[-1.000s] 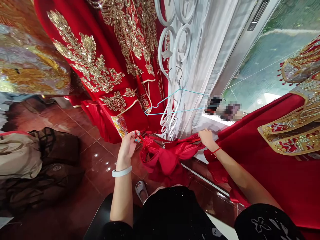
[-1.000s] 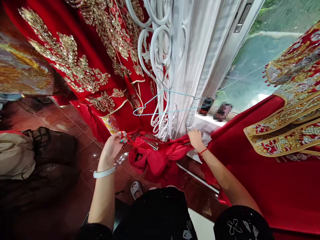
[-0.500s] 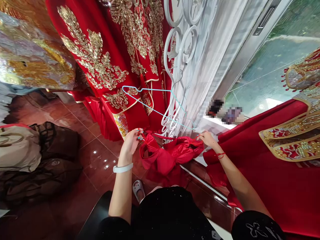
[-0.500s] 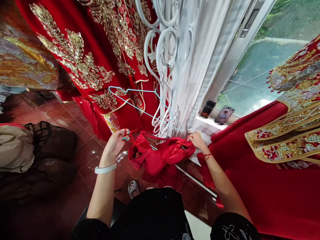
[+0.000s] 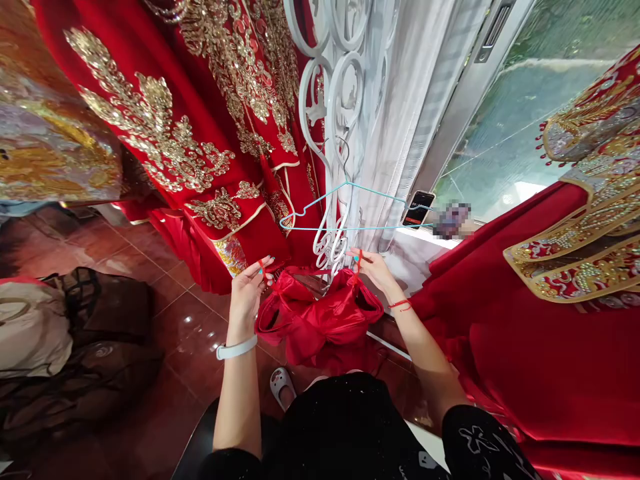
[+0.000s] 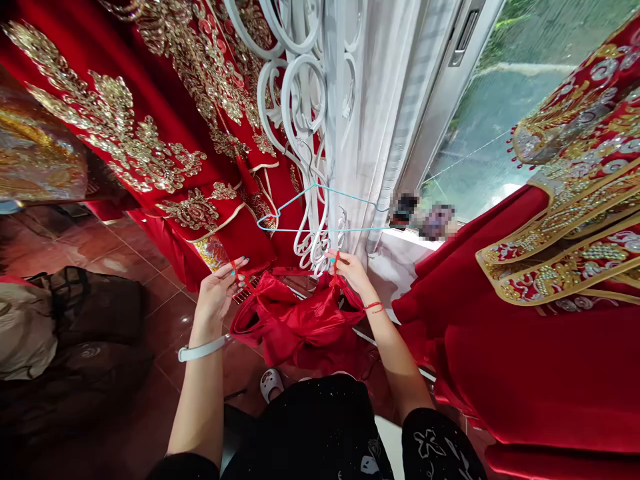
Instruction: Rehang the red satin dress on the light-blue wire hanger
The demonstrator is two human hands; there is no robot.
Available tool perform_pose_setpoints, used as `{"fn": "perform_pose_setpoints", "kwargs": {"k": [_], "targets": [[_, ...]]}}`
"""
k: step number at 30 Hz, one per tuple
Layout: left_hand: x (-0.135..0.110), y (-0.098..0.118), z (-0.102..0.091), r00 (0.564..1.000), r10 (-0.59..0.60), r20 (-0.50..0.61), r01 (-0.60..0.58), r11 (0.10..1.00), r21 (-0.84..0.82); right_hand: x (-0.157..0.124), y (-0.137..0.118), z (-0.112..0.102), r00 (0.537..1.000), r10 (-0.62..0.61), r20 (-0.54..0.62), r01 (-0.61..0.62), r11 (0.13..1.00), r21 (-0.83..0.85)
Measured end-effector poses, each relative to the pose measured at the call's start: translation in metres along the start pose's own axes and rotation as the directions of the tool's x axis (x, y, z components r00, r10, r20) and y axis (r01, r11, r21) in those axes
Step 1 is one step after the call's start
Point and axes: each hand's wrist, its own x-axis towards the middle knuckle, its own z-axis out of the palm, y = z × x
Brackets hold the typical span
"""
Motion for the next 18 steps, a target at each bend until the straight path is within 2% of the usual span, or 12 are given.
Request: {"fn": "perform_pose_setpoints", "kwargs": {"k": [3,6,9,12,18], "targets": [[0.0,-0.001,0.002,0.999,0.042,-0.02,-0.041,0.998,0.054,0.018,0.0,0.021,0.998,-0.026,-0.065,0.033,0.992,0.122],[0.004,-0.005,0.005,0.989,0.135,-0.059,-0.128,0.985,0.118,0.026,-0.001,0.034,0.994,-0.04,-0.104,0.057,0.983,0.172],[0.008,-0.011,0.008,0.971,0.222,-0.083,-0.205,0.963,0.172,0.024,-0.002,0.042,0.984,-0.085,-0.155,0.113,0.978,0.176],[0.009,-0.014,0.012,0.961,0.26,-0.097,-0.239,0.953,0.185,0.02,-0.002,0.051,0.975,-0.137,-0.173,0.172,0.962,0.213],[0.005,-0.012,0.017,0.945,0.309,-0.108,-0.287,0.94,0.183,0.023,0.001,0.058,0.962,-0.14,-0.236,0.203,0.941,0.272]]}}
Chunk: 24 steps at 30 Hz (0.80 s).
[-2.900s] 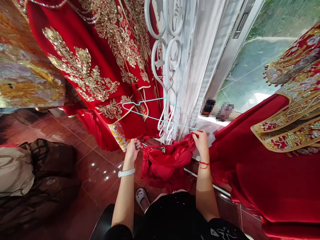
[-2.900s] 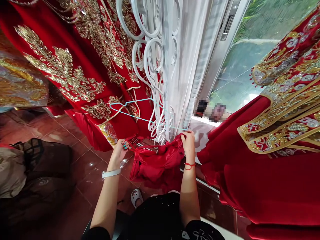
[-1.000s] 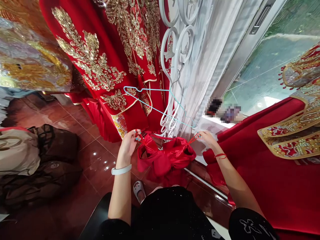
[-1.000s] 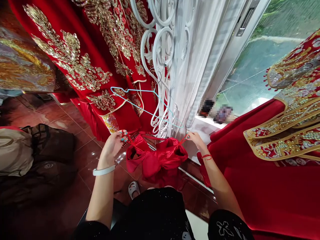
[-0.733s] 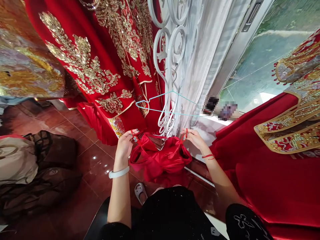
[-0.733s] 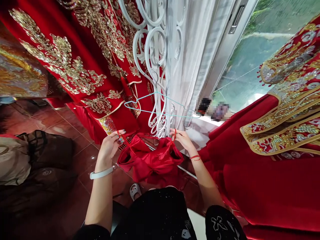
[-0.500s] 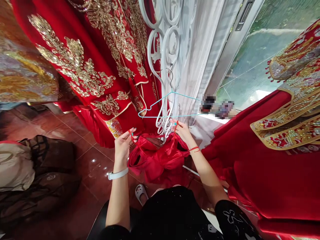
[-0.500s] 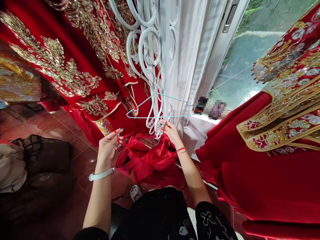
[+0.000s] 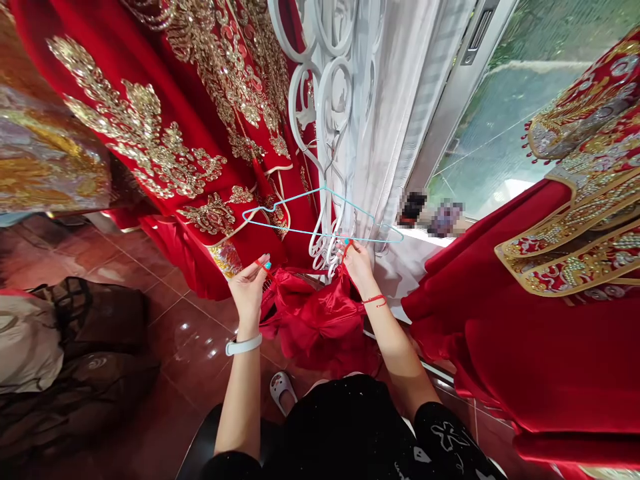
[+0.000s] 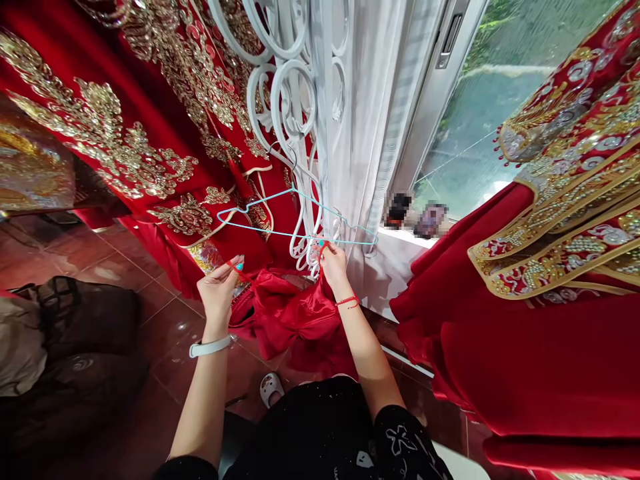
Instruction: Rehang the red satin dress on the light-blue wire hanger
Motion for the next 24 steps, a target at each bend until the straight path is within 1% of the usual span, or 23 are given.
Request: {"fn": "perform_pose_setpoints", "kwargs": {"k": [4,7,9,11,15,16,20,24], "targets": [[0.004,-0.002,-0.004,0.998,0.018,-0.064,-0.019,1.0,-0.016,0.0,-0.001,-0.002,0.998,-0.056,-0.005,0.056,0.998,0.025],[0.006,-0.003,-0.005,0.997,0.028,-0.07,-0.029,0.999,-0.017,-0.002,-0.003,-0.002,0.996,-0.093,-0.011,0.093,0.994,0.055],[0.005,-0.002,-0.005,0.997,0.044,-0.065,-0.045,0.999,-0.018,-0.003,-0.003,-0.001,0.994,-0.103,-0.04,0.104,0.993,0.052],[0.003,0.002,-0.005,0.998,0.059,-0.03,-0.06,0.998,-0.02,-0.002,-0.004,-0.001,0.991,-0.112,-0.073,0.114,0.993,0.034],[0.001,0.013,-0.008,0.989,0.056,0.139,-0.053,0.998,-0.029,0.0,-0.008,-0.003,0.989,-0.126,-0.08,0.13,0.99,0.048],[0.002,0.016,-0.01,0.985,0.053,0.164,-0.049,0.998,-0.028,0.001,-0.01,-0.004,0.989,-0.128,-0.078,0.133,0.989,0.059],[0.004,0.023,-0.017,0.986,0.032,0.162,-0.027,0.999,-0.037,0.003,-0.012,-0.006,0.986,-0.139,-0.087,0.144,0.988,0.059],[0.006,0.03,-0.025,0.976,0.018,0.219,-0.015,1.0,-0.012,0.002,-0.01,-0.008,0.984,-0.162,-0.074,0.166,0.985,0.049]]}}
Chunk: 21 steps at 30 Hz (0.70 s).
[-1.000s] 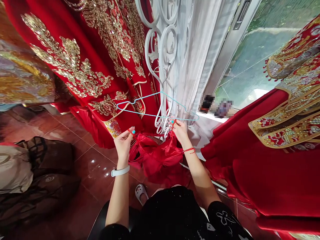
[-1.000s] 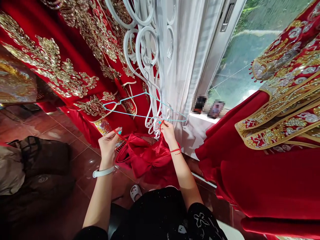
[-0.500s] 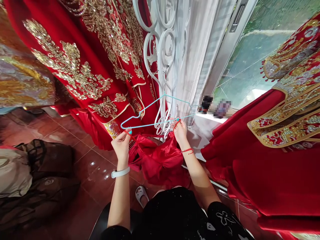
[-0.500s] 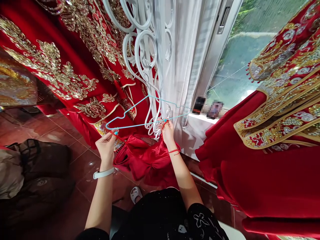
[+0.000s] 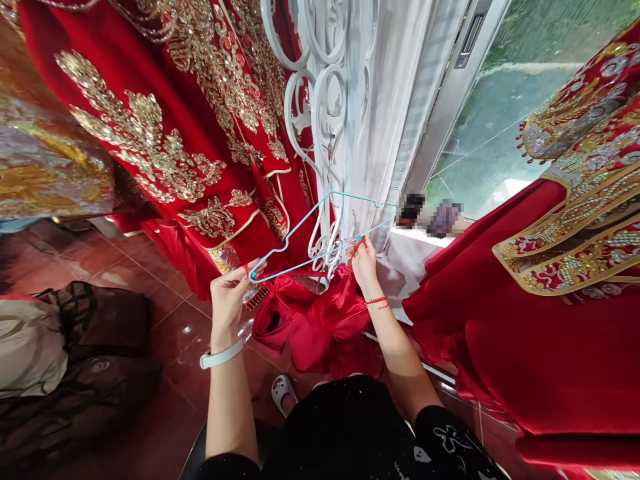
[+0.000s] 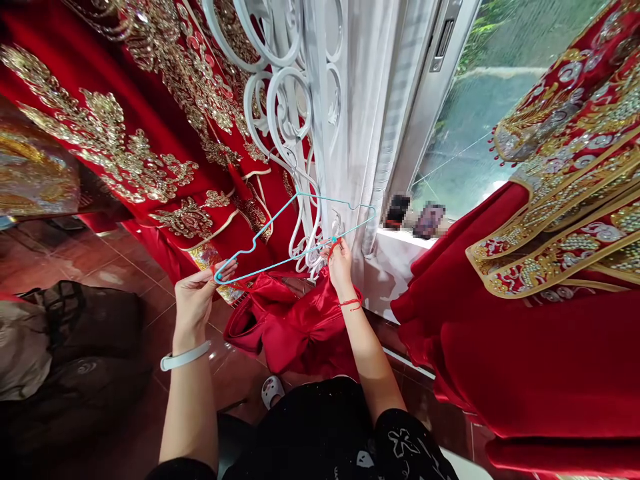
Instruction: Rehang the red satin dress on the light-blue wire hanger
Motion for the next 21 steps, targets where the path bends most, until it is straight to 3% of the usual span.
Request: {"fn": "perform_pose_setpoints", "kwargs": {"k": [15,21], "targets": [[-0.006,0.005,-0.017,1.0,-0.002,0.016,0.001,0.998,0.065,-0.001,0.002,-0.006,0.997,-0.078,0.014,0.078,0.996,-0.047],[0.006,0.028,-0.004,0.998,0.013,0.063,-0.026,0.978,0.207,-0.004,0.003,-0.005,0.997,-0.078,0.013,0.079,0.996,-0.041]]}}
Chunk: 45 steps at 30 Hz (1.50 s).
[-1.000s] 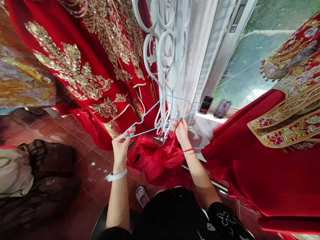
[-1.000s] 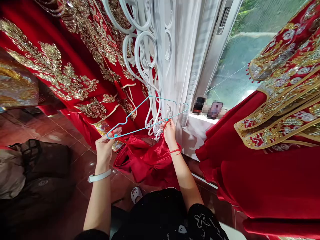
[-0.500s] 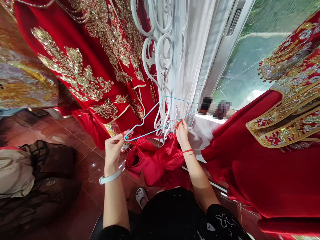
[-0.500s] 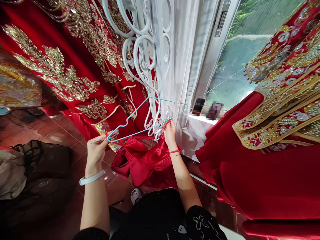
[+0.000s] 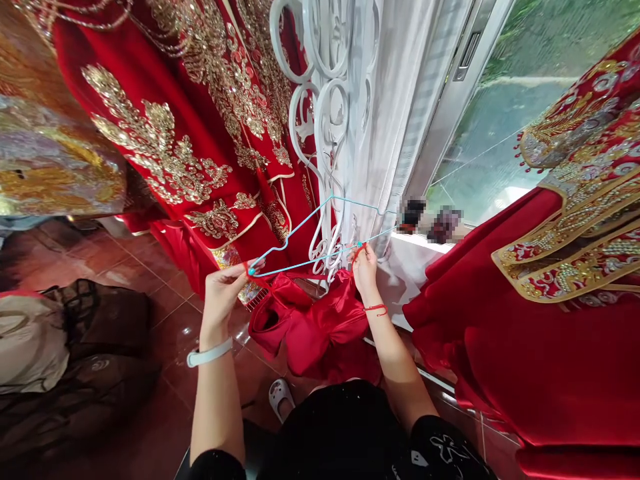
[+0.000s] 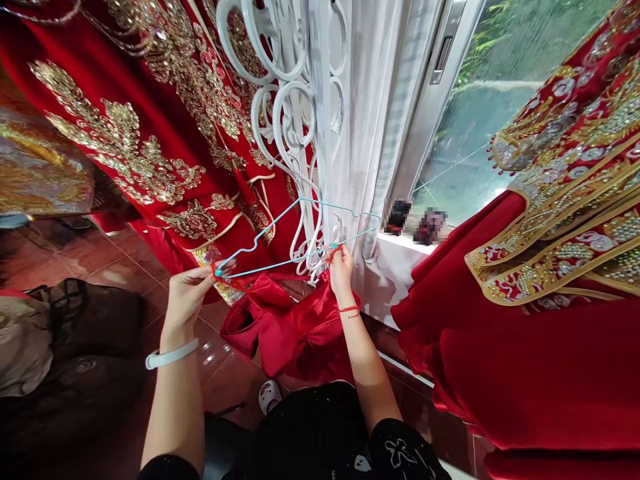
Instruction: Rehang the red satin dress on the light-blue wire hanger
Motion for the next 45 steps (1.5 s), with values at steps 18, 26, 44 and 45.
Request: {"fn": "perform_pose_setpoints", "kwargs": {"k": [18,26,44,45], "targets": [[0.052,0.039,0.03,0.887,0.066,0.457,-0.379,0.669,0.639,-0.011,0.003,0.003,0.998,0.065,0.013,-0.064,0.996,-0.066],[0.056,0.015,0.049,0.898,0.198,0.392,-0.408,0.706,0.579,-0.004,-0.013,-0.007,0.999,0.032,0.036,-0.023,0.976,-0.216],[0.068,0.008,0.044,0.891,0.167,0.422,-0.386,0.769,0.51,-0.024,-0.127,-0.084,0.964,-0.184,0.192,0.265,0.609,-0.748],[0.067,0.008,0.043,0.889,0.171,0.425,-0.392,0.764,0.513,-0.022,-0.13,-0.085,0.96,-0.215,0.177,0.273,0.607,-0.747]]}}
